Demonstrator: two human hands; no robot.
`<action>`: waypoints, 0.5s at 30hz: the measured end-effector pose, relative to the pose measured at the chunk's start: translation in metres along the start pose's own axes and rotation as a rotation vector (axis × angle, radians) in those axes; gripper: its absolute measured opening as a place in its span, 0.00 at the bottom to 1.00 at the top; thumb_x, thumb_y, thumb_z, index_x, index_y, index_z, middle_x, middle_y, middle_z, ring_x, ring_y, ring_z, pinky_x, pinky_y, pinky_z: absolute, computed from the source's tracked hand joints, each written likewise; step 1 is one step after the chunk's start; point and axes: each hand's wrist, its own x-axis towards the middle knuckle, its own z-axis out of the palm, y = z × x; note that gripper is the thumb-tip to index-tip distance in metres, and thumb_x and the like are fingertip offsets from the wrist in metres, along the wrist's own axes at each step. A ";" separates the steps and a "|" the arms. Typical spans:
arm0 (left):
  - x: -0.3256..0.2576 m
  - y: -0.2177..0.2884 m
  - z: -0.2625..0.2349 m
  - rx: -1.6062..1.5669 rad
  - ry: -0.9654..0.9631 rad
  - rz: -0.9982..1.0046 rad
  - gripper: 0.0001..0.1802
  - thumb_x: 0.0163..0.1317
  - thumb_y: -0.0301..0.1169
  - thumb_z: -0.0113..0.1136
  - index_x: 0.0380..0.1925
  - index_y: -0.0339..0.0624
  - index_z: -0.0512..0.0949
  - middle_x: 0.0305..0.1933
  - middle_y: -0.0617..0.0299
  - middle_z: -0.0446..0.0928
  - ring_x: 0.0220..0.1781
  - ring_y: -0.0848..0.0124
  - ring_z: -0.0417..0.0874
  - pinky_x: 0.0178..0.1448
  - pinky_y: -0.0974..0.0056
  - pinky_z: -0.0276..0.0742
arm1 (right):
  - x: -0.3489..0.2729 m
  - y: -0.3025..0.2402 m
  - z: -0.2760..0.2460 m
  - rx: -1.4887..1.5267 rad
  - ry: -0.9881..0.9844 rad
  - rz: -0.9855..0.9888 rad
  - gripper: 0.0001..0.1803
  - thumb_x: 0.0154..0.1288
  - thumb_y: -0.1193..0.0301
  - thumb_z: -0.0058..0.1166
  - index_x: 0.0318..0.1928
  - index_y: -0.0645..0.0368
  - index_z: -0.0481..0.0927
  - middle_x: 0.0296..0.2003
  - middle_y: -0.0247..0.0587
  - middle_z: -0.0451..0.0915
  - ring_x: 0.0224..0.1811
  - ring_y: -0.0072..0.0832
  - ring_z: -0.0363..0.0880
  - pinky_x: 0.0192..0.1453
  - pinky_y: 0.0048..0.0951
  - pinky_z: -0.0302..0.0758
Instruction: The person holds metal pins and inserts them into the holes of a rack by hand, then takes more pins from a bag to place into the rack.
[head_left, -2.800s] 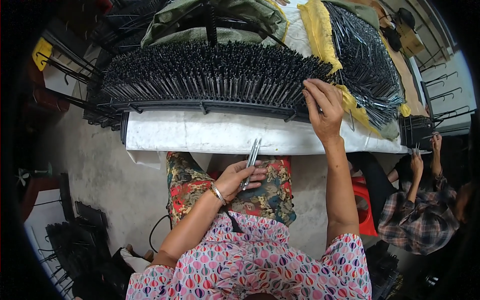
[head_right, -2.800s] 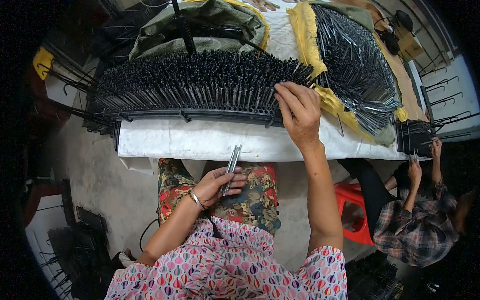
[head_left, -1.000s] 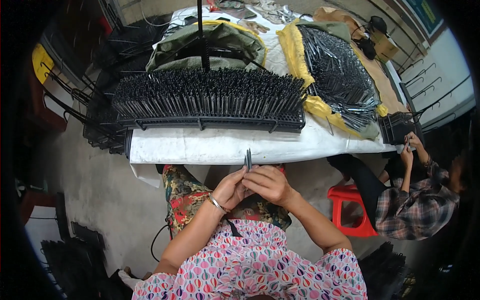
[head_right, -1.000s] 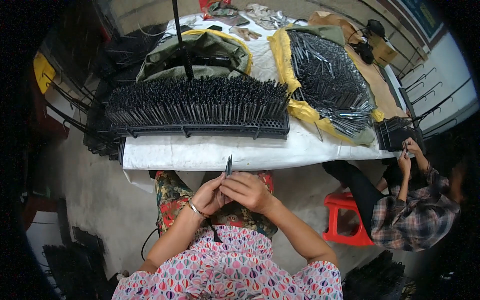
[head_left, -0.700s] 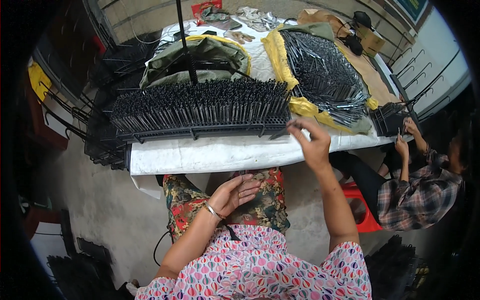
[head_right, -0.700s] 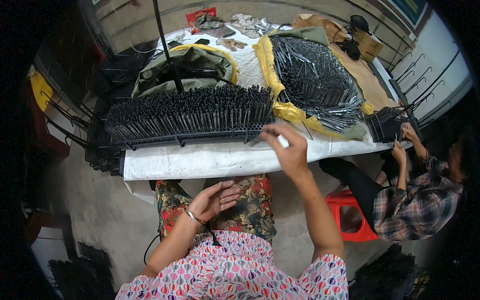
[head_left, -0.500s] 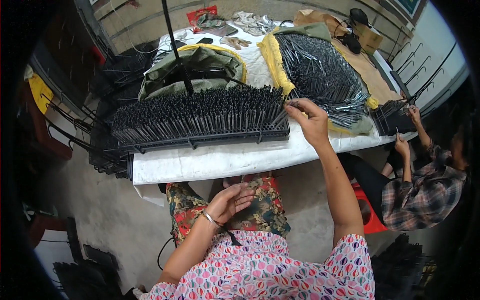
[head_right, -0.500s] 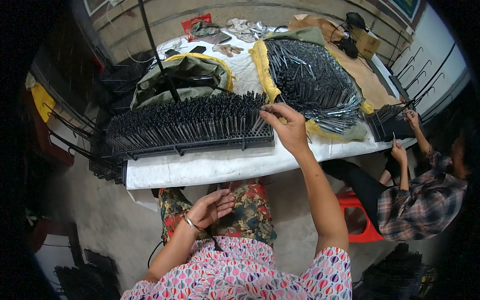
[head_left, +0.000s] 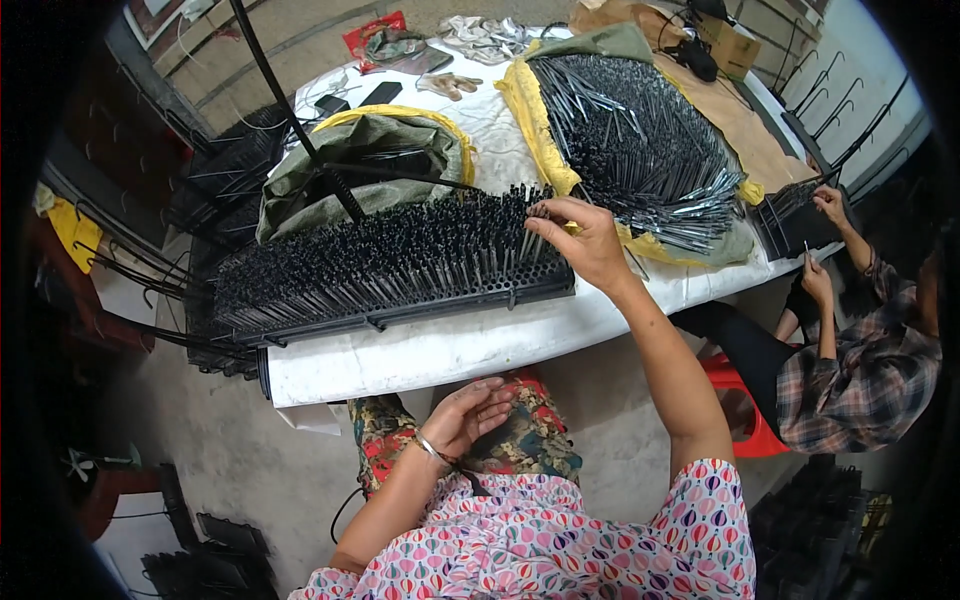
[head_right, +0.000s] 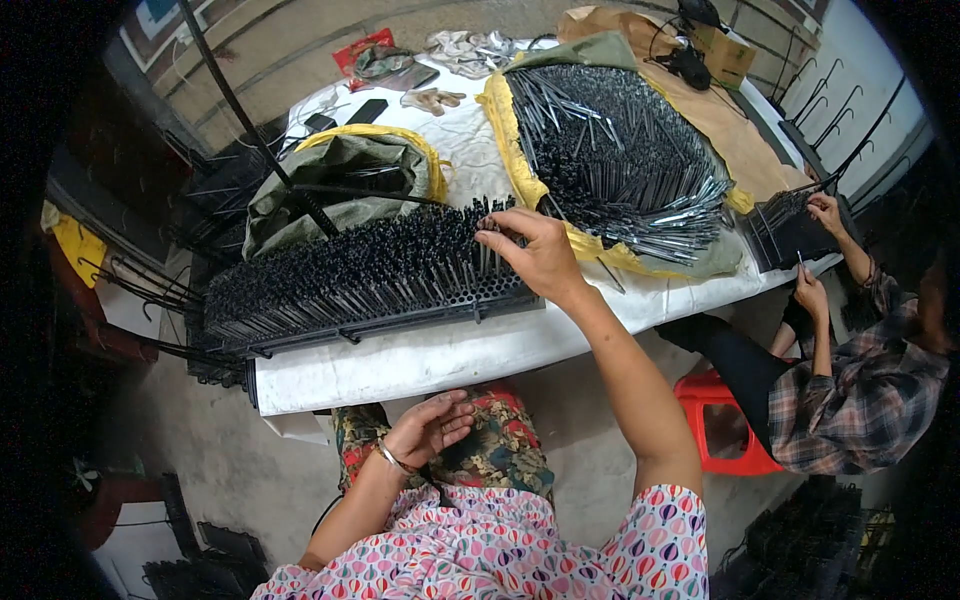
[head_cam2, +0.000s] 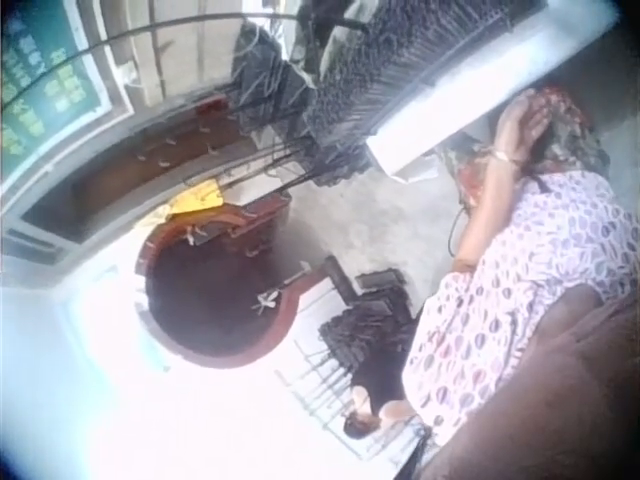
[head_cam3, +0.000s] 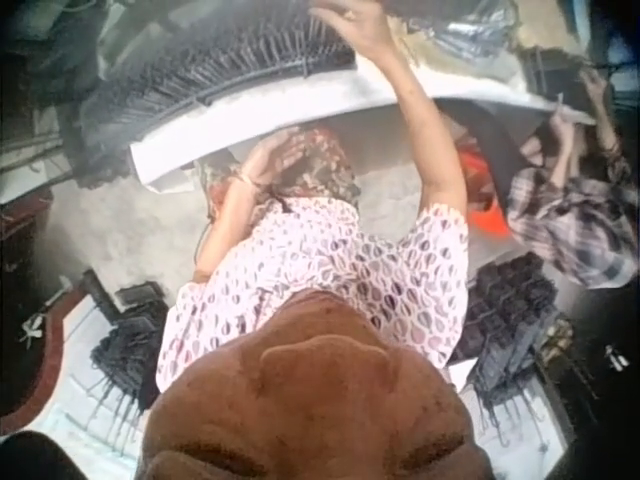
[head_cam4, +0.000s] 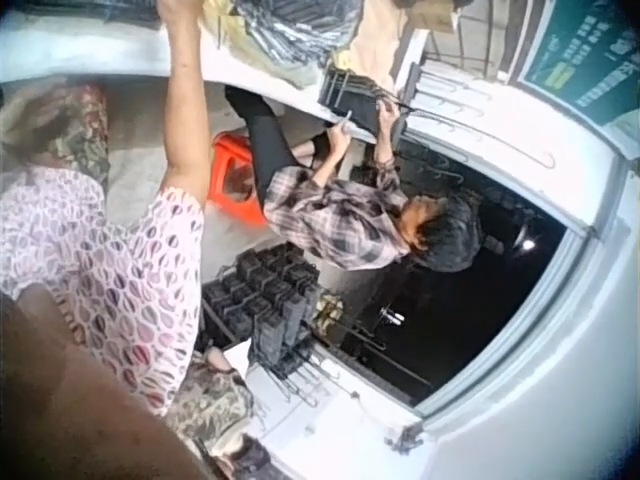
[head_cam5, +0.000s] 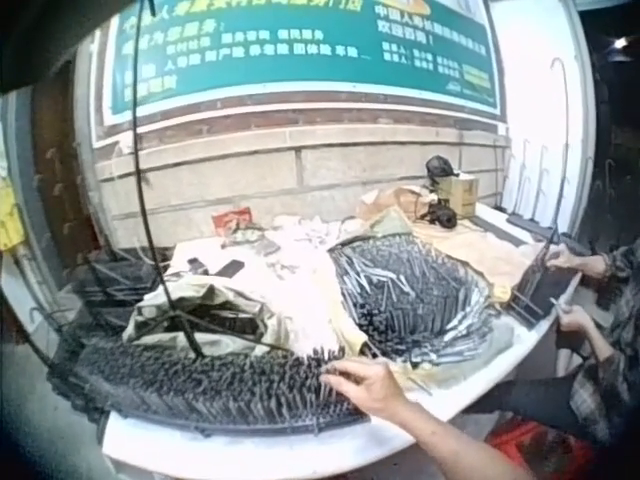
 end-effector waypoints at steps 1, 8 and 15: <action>0.001 0.001 0.000 0.000 0.001 -0.002 0.18 0.64 0.32 0.52 0.53 0.40 0.70 0.49 0.56 0.75 0.50 0.66 0.77 0.57 0.60 0.73 | 0.000 -0.002 0.001 -0.015 0.022 0.021 0.09 0.55 0.75 0.61 0.36 0.66 0.81 0.32 0.40 0.82 0.32 0.21 0.79 0.36 0.21 0.75; 0.003 0.007 -0.007 0.004 0.009 0.006 0.17 0.65 0.32 0.51 0.53 0.41 0.70 0.48 0.58 0.76 0.50 0.67 0.77 0.56 0.61 0.73 | -0.003 0.002 0.006 -0.033 0.041 -0.037 0.09 0.55 0.74 0.62 0.36 0.67 0.81 0.32 0.41 0.82 0.30 0.23 0.78 0.33 0.21 0.73; -0.001 0.012 -0.009 -0.016 0.053 -0.001 0.17 0.65 0.31 0.50 0.53 0.40 0.70 0.47 0.58 0.77 0.49 0.67 0.78 0.55 0.61 0.74 | -0.006 0.002 0.009 -0.036 0.077 0.037 0.09 0.55 0.74 0.61 0.34 0.66 0.81 0.30 0.39 0.81 0.29 0.22 0.77 0.32 0.23 0.71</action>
